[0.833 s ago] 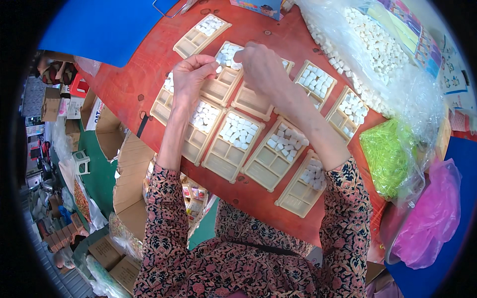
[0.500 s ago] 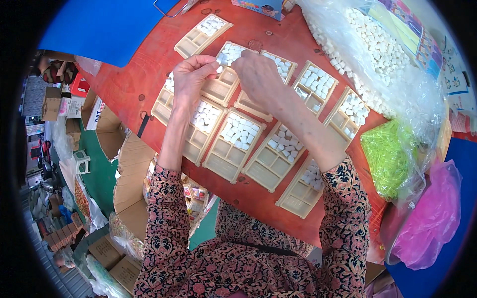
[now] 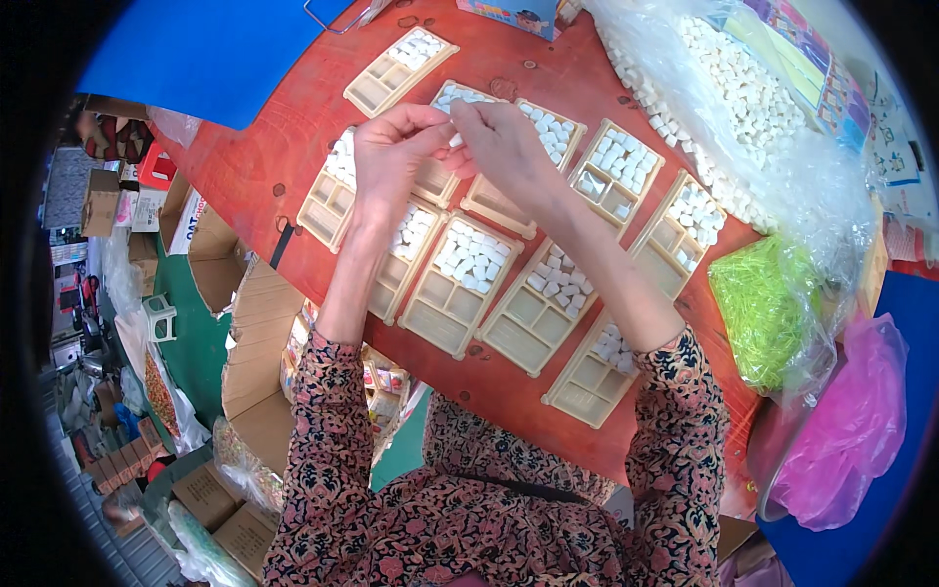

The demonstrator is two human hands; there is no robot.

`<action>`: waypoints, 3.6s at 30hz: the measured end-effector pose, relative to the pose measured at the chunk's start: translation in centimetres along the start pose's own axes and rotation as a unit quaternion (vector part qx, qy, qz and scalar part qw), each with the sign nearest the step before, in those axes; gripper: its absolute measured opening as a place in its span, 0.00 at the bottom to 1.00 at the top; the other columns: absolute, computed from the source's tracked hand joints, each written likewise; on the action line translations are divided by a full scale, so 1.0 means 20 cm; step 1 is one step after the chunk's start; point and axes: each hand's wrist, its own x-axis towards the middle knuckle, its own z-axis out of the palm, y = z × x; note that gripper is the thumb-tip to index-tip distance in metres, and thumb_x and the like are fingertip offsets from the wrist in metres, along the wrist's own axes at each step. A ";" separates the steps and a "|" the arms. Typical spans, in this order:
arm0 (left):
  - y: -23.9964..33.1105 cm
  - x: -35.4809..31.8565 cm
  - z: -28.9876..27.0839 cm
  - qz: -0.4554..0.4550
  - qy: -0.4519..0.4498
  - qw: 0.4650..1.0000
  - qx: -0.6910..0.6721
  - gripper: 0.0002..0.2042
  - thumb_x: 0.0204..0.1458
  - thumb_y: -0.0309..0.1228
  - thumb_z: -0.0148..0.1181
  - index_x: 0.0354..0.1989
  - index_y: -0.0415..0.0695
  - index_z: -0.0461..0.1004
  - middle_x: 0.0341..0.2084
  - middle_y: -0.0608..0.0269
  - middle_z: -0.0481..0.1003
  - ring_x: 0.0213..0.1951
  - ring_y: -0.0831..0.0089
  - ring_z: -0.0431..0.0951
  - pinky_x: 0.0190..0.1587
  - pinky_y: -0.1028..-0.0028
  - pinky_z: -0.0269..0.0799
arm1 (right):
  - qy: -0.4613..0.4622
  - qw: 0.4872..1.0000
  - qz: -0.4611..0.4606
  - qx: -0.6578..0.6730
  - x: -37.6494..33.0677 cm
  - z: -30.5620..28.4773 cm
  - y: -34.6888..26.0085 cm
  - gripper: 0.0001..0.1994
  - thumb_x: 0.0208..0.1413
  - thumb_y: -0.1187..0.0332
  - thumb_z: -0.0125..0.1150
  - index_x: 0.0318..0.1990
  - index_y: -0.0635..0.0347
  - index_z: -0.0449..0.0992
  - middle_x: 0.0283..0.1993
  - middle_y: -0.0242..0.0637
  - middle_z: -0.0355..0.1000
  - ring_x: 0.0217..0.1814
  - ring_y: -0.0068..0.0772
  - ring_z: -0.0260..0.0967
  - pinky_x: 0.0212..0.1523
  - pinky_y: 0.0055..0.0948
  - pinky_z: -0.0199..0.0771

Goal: Sorting and packing small white blocks into divided plastic trays on a workbench.

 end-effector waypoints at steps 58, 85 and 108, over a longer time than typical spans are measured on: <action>-0.02 -0.07 -0.61 0.278 0.045 0.818 0.502 0.02 0.42 0.15 0.55 0.26 0.32 0.71 0.31 0.44 0.74 0.41 0.48 0.75 0.62 0.52 0.60 | -0.085 0.991 -0.042 -0.099 0.24 0.34 0.12 0.08 0.54 0.72 0.56 0.37 0.67 0.77 0.25 0.27 0.70 0.25 0.14 0.64 0.24 0.16 0.63; -0.02 -0.18 -0.61 0.114 0.123 0.906 0.389 0.11 0.51 0.24 0.59 0.43 0.35 0.75 0.39 0.52 0.77 0.44 0.64 0.76 0.48 0.70 0.69 | -0.078 0.979 0.067 0.174 0.19 0.33 0.10 0.10 0.53 0.69 0.65 0.35 0.69 0.76 0.24 0.33 0.69 0.22 0.17 0.63 0.22 0.17 0.63; -0.11 -0.19 -0.63 0.171 0.059 0.877 0.446 0.13 0.47 0.25 0.62 0.42 0.35 0.75 0.52 0.48 0.69 0.61 0.46 0.62 0.60 0.57 0.62 | -0.029 0.956 -0.180 -0.231 0.30 0.56 0.12 0.09 0.52 0.67 0.63 0.32 0.66 0.79 0.30 0.52 0.74 0.36 0.54 0.73 0.37 0.43 0.73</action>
